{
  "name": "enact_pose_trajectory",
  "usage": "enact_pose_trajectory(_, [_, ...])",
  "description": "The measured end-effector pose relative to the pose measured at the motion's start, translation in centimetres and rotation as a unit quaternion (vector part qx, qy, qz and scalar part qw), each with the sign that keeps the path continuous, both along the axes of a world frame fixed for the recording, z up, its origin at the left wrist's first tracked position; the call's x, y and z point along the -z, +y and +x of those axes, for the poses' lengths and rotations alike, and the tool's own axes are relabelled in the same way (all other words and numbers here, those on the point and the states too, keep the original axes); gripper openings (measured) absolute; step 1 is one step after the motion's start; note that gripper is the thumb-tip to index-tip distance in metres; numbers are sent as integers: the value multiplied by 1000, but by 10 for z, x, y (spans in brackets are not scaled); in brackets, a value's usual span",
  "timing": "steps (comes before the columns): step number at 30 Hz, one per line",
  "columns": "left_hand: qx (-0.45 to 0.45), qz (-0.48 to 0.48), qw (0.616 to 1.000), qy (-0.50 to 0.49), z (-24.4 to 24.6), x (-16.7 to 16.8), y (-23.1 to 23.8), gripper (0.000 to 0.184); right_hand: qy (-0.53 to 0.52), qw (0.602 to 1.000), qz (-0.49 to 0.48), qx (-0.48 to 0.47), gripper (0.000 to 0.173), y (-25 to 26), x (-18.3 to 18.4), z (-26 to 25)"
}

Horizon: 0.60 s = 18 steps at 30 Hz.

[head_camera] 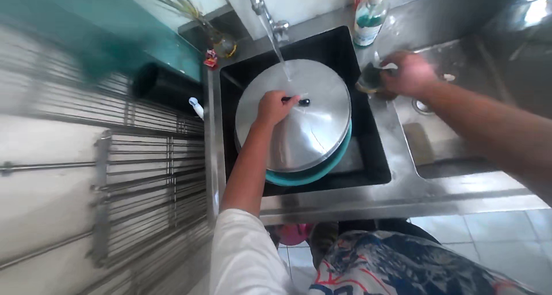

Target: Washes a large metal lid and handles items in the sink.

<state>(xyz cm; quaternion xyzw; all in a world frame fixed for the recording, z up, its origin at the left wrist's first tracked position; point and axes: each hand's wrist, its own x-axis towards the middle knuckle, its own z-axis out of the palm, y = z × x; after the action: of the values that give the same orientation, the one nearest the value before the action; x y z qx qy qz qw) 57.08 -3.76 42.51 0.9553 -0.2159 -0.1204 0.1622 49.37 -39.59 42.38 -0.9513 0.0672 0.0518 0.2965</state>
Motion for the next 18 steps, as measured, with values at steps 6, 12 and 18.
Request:
enact_pose_trajectory(6, [-53,35,998,29,-17,4,-8,52,-4,955,281,-96,25,130,-19,83])
enact_pose_trajectory(12, [-51,86,994,32,-25,-3,-13,61,109,912,387,84,38,234,-13,170])
enact_pose_trajectory(18, [-69,58,996,22,-33,-13,6,60,120,915,327,203,51,215,-24,190])
